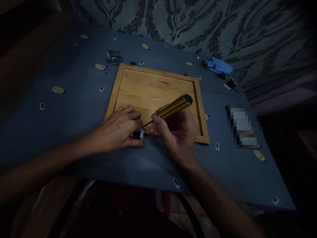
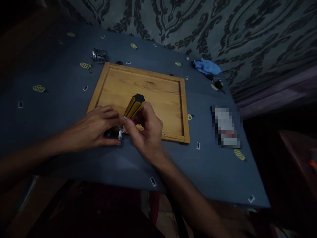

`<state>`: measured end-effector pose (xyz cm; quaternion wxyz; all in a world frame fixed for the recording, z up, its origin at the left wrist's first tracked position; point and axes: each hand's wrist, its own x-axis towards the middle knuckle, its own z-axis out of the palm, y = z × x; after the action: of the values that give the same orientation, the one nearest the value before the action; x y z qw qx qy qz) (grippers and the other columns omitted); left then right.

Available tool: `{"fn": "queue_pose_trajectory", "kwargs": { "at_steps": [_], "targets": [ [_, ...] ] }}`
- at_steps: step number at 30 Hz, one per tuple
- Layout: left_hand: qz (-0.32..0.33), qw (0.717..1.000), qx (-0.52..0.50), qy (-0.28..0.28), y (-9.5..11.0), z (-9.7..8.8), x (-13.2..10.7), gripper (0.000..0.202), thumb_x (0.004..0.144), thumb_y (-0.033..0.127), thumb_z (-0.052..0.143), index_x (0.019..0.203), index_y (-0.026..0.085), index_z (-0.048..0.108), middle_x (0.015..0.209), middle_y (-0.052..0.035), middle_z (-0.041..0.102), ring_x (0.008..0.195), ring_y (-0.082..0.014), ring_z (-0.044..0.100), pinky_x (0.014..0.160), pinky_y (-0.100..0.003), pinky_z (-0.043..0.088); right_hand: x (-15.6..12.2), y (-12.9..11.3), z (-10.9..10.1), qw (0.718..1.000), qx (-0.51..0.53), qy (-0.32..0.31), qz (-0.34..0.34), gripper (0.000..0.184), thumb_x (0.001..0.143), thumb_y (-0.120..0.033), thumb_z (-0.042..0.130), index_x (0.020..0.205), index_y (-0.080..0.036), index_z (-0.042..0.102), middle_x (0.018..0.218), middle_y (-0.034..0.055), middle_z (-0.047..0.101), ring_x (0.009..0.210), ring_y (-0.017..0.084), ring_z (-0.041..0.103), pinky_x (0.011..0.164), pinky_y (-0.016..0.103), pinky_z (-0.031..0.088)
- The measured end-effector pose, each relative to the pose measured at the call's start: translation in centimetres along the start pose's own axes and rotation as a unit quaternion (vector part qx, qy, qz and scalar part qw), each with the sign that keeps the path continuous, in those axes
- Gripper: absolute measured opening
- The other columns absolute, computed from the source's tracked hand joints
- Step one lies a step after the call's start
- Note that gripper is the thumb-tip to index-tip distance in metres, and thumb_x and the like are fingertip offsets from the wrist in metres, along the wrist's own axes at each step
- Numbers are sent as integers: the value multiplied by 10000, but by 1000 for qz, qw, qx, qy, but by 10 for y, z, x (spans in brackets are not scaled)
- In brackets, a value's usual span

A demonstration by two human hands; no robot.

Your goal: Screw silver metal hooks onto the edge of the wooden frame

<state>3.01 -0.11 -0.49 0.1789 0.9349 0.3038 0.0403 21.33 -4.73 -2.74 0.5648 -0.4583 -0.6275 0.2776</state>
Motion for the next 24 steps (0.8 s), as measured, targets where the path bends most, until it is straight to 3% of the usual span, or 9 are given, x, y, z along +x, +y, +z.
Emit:
{"fn": "queue_pose_trajectory", "kwargs": {
  "at_steps": [5,10,17,24],
  "targets": [
    [9,1000,5,8,-1,1,0,358,868,447,748,1061,147,717,1043,-80,644,1078,-280,566,945,-430,437,2,-7,-5,997,37,-50,35,153,927,-310,712,946,-237,578,871,-21,673,611,112,651,573,290,557],
    [15,1000,1,14,-3,2,-1,359,863,437,757,1066,145,711,1055,-79,644,1094,-279,572,960,-429,441,8,-13,-10,994,42,-91,49,143,943,-327,702,1040,-223,682,818,-20,719,677,126,707,678,289,599],
    [15,1000,15,23,-3,4,-1,367,852,447,764,1062,149,719,1041,-85,653,1060,-285,579,908,-423,450,6,-12,-7,997,33,-57,52,80,893,-275,757,888,-225,695,673,-55,685,597,115,692,603,251,577],
    [14,1000,17,13,-2,3,-1,388,862,461,752,1094,153,711,1032,-74,639,1063,-277,571,911,-411,438,3,-5,-2,1000,11,-18,21,222,858,-218,772,727,-223,593,616,-73,626,525,98,633,517,244,521]
  ]
}}
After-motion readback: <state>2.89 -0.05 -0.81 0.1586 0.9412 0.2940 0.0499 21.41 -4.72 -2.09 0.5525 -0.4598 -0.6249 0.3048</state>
